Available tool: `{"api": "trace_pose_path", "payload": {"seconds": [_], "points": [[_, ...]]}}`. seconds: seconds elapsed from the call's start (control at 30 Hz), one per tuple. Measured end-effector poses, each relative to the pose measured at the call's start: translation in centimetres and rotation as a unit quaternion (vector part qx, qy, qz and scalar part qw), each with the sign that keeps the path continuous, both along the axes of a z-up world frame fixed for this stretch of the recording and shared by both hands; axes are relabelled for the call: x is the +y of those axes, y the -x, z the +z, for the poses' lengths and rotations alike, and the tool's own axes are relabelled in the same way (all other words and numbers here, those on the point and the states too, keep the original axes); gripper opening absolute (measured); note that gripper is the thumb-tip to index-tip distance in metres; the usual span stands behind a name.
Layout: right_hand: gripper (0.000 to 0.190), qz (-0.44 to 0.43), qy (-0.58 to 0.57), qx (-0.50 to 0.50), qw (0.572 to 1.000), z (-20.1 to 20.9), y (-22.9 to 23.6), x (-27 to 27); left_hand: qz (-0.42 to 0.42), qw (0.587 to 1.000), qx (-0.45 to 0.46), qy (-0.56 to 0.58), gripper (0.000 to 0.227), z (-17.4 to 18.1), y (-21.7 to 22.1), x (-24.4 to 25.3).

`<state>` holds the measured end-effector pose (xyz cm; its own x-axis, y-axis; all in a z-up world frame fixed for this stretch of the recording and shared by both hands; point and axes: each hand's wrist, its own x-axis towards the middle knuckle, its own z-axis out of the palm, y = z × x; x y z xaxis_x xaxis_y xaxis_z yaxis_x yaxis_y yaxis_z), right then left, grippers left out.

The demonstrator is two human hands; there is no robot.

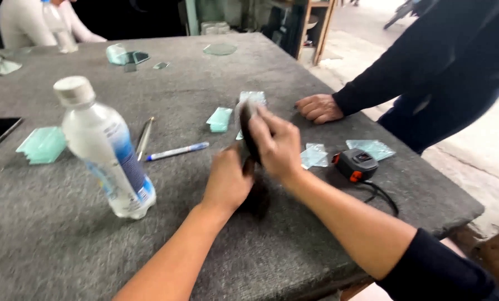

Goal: Grinding and smoothing the edges of small glass pieces using a hand-held abrasive stone and water.

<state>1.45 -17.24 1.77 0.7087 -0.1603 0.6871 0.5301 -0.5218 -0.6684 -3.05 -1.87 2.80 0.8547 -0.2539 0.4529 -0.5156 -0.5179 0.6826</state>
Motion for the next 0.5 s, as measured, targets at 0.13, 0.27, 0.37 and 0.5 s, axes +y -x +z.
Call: {"api": "trace_pose_path", "payload": {"seconds": [0.13, 0.27, 0.37, 0.5], "points": [[0.055, 0.018, 0.031, 0.037, 0.999, 3.9, 4.0, 1.9, 0.025, 1.0, -0.009, 0.012, 0.03, 0.1, 0.0, 0.5], [0.053, -0.015, -0.006, 0.047, 0.999, 2.3, 2.1, 0.8, 0.043, 0.999, -0.014, -0.02, 0.029, 0.1, -0.2, -0.1], [0.045, 0.041, 0.068, -0.002, 0.997, 1.0, 1.2, 0.8, 0.047, 0.998, -0.029, -0.039, 0.019, -2.0, -1.6, 0.7], [0.052, -0.022, 0.065, 0.015, 0.998, 2.4, 2.6, 1.0, 0.072, 0.992, -0.051, -0.088, 0.025, -0.8, -0.9, 1.0]]}}
